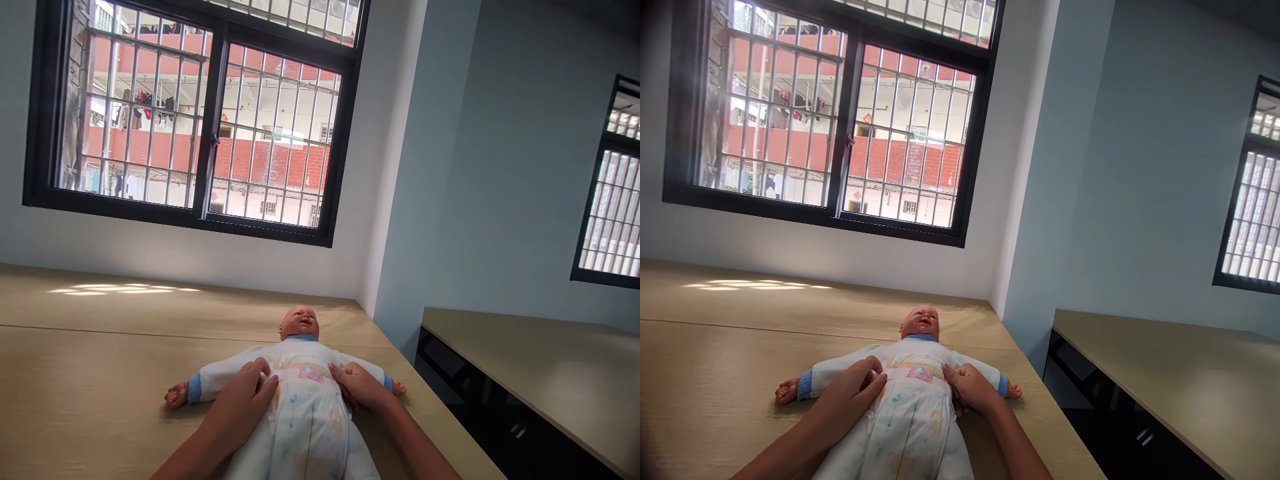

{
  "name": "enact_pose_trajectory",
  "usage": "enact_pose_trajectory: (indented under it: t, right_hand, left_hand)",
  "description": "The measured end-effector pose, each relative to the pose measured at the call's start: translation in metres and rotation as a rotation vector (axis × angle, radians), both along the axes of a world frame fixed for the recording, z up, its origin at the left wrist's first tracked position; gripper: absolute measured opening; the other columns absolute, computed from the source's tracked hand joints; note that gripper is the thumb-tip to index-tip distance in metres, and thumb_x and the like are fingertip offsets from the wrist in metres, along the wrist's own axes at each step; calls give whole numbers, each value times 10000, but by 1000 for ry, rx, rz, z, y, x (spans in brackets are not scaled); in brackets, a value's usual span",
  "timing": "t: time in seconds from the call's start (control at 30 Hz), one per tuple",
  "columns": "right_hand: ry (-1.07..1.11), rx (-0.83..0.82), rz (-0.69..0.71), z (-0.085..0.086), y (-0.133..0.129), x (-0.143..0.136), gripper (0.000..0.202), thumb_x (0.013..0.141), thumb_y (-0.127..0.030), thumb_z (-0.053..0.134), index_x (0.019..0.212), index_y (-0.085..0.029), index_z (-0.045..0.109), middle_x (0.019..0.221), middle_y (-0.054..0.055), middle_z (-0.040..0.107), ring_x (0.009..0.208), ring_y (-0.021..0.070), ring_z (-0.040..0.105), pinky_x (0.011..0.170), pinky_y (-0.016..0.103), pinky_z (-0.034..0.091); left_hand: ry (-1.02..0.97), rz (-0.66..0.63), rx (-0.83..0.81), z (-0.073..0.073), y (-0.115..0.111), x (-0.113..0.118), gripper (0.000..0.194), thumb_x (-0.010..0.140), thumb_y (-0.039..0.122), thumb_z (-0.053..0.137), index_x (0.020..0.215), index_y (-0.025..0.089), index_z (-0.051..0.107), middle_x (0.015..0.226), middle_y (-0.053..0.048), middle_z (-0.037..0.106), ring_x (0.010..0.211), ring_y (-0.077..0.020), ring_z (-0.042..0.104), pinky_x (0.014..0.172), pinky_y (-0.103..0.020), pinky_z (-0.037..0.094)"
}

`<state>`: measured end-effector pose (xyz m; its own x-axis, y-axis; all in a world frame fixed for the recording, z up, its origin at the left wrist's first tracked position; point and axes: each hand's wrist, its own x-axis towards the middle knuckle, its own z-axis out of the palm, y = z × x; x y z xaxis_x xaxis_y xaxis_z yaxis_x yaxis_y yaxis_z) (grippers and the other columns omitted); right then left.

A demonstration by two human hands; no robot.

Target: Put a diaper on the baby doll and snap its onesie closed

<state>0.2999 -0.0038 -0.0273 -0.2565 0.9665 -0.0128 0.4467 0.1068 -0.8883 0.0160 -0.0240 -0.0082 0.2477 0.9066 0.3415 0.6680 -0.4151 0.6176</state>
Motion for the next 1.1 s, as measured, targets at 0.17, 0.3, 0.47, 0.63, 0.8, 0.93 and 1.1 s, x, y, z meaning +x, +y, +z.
enact_pose_trajectory:
  t: [0.17,0.3,0.47,0.63,0.8,0.93,1.1]
  right_hand:
    - [63,47,4,3,-2,-5,675,791,-796,455,431,-234,357,323,-11,330,297,115,344,340,285,176]
    - [151,102,16,2,2,-5,632,755,-754,567,479,-219,373,343,-54,336,282,88,340,319,256,142]
    - [214,128,38,4,1,-8,581,726,-656,676,510,-196,396,382,-78,386,300,53,334,320,215,183]
    - [189,87,47,9,-4,-11,581,745,-687,625,520,-191,421,363,-76,390,308,53,333,341,213,220]
    - [217,-69,151,20,-12,6,407,673,-456,795,669,-163,513,524,-64,538,442,58,459,426,184,310]
    - [237,-292,369,24,-13,23,465,446,-245,896,745,-166,549,594,-73,587,482,63,477,472,186,368]
    - [135,-226,332,22,-9,20,337,499,-192,831,649,-160,530,553,-74,559,490,69,475,486,194,369]
  left_hand:
    - [-93,-49,32,4,-6,2,276,903,425,403,842,209,564,836,-28,587,768,-202,552,709,-305,407]
    - [-163,-158,53,13,-15,3,309,914,433,397,850,217,610,865,-30,581,792,-196,548,735,-300,428]
    - [-131,-157,21,15,-14,3,244,858,432,493,864,231,630,883,-28,590,808,-204,549,737,-303,434]
    - [-152,-183,-2,16,-12,2,296,856,469,500,901,205,626,883,-25,573,813,-195,530,748,-306,437]
    - [-130,-339,-183,24,-6,-19,302,751,306,569,1036,232,633,926,-3,544,803,-158,511,713,-258,441]
    - [-108,-462,-292,30,-4,-33,448,716,251,595,1163,289,593,999,6,538,787,-130,515,705,-236,451]
    - [4,-411,-86,28,-7,-27,342,738,254,605,1077,293,638,1028,-1,538,826,-148,517,717,-248,439]
